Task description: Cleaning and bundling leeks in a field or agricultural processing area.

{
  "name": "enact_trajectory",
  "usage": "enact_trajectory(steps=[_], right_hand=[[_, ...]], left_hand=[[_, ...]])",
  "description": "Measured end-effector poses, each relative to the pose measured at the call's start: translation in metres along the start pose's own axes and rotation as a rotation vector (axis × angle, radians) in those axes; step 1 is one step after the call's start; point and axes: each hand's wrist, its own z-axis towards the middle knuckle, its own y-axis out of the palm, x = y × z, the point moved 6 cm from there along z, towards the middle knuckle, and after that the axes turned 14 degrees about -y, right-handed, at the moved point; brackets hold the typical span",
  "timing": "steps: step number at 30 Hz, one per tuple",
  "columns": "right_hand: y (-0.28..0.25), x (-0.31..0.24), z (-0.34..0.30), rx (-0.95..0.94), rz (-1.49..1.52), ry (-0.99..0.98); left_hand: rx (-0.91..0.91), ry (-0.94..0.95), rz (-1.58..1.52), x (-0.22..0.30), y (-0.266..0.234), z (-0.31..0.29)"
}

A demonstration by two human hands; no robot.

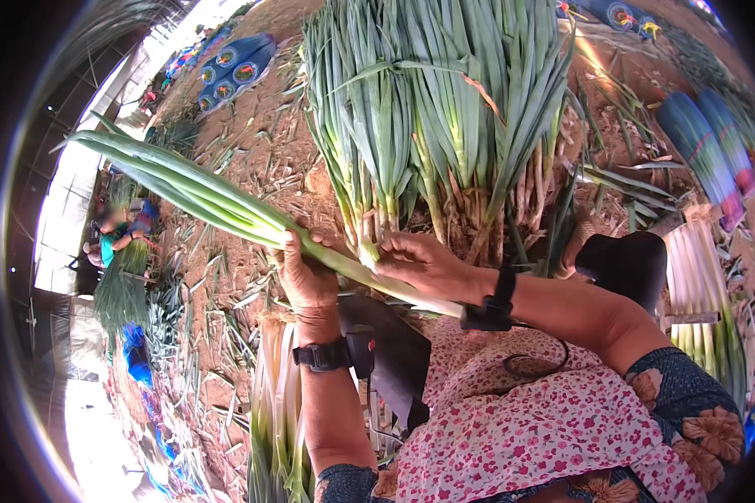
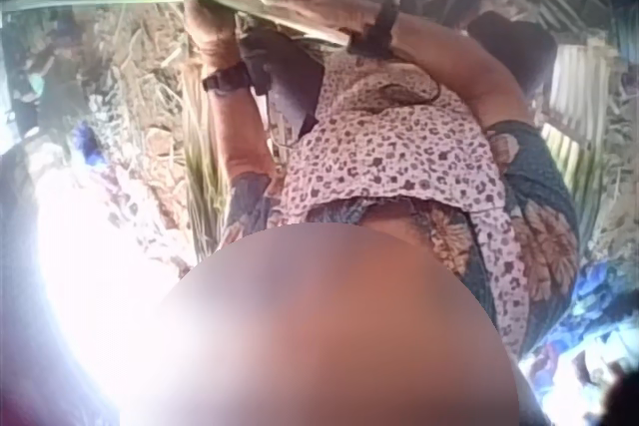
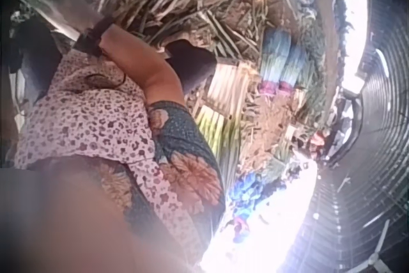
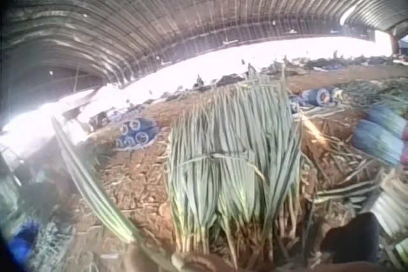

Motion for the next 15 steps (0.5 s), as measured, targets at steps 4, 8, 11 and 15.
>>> enact_trajectory(steps=[4, 8, 11, 15], right_hand=[[-0.031, 0.003, -0.058, -0.414, -0.092, 0.481], [-0.089, 0.033, -0.108, -0.840, -0.832, 0.285], [-0.058, 0.024, -0.043, -0.501, -0.526, 0.237], [0.000, 0.015, 0.019, -0.232, -0.283, 0.456]], left_hand=[[0.091, 0.113, 0.102, 0.020, -0.012, 0.002], [0.067, 0.009, 0.122, 0.023, -0.011, 0.005], [0.002, -0.106, 0.018, 0.009, 0.018, -0.002], [-0.056, -0.130, -0.067, -0.005, 0.035, -0.009]])
